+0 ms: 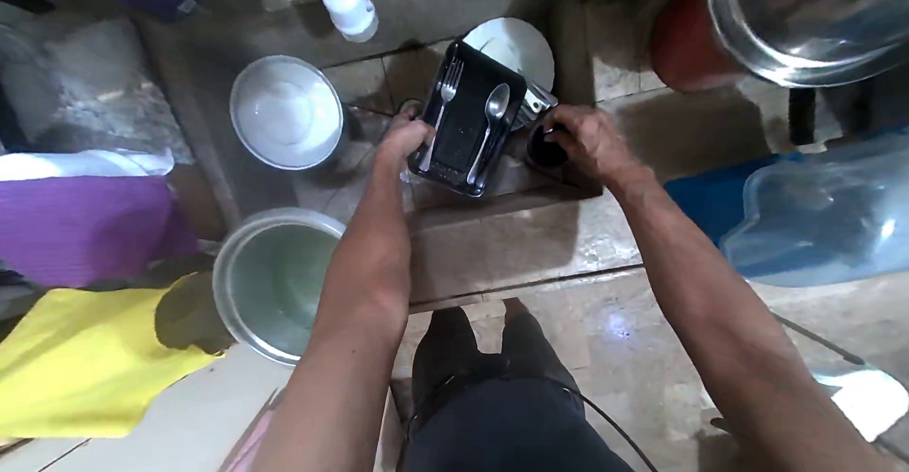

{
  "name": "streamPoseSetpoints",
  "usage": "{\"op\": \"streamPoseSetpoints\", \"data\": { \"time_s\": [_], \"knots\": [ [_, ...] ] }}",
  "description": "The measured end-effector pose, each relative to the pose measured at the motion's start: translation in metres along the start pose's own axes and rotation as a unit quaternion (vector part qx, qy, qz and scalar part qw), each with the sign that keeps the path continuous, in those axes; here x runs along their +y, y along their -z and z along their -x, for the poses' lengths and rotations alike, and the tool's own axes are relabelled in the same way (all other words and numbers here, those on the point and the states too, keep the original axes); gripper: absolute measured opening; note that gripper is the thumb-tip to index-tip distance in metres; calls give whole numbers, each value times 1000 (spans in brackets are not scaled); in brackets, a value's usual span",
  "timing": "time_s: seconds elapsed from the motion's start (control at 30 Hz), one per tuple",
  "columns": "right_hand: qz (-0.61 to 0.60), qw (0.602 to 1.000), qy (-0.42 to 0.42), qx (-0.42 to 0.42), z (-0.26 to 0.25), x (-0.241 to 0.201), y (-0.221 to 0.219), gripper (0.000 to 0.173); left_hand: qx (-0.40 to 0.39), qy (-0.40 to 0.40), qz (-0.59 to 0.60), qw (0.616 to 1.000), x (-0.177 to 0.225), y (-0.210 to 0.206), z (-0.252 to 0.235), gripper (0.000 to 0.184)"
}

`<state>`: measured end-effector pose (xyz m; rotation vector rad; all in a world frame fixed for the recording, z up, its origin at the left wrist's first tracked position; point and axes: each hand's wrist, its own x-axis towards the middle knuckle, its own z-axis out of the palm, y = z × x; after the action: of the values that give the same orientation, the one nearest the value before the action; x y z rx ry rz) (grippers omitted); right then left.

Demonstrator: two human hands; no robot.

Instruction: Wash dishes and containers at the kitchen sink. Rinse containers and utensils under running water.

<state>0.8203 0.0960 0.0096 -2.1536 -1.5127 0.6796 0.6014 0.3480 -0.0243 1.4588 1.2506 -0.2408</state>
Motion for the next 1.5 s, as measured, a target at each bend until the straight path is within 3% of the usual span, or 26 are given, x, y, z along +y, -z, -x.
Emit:
{"op": "streamPoseSetpoints", "data": {
  "time_s": [0.27,0.47,0.6,0.7,0.77,0.93,1.03,1.1,1.17,1.27,1.33,1.4,1.5],
  "knots": [
    [-82,987,-13,135,20,-41,55,24,-6,-25,-25,999,-15,-20,-1,73],
    [-157,941,23,299,-11,-77,81,28,6,-10,92,996,-39,-44,-4,72],
    [-174,951,-92,238,-58,-81,39,37,20,7,139,990,-46,-50,-3,72],
    [-213,929,-173,248,-84,-71,-7,31,37,4,197,980,-59,-54,-7,66],
    [-246,901,-214,285,-86,-72,-24,27,60,8,225,973,-63,-58,-6,60],
    [-448,782,-270,339,-60,-101,-66,22,109,34,308,944,-65,-65,0,63],
    [-492,751,-302,322,-49,-109,-107,22,117,23,361,925,-58,-67,4,54],
    [-472,766,-320,298,-45,-113,-125,22,124,24,374,919,-54,-64,5,53],
    [-409,820,-319,242,-37,-120,-123,23,127,20,364,922,-52,-59,3,58],
    [-291,915,-248,132,-19,-124,-109,30,119,10,339,933,-51,-53,-5,62],
    [-215,956,-183,75,-4,-122,-100,35,105,12,336,936,-49,-52,-10,59],
    [-152,979,-127,52,17,-120,-87,34,85,18,332,939,-46,-51,-14,60],
    [-78,987,-105,93,47,-113,-61,42,55,15,324,944,-44,-48,-18,59]
  ]
}}
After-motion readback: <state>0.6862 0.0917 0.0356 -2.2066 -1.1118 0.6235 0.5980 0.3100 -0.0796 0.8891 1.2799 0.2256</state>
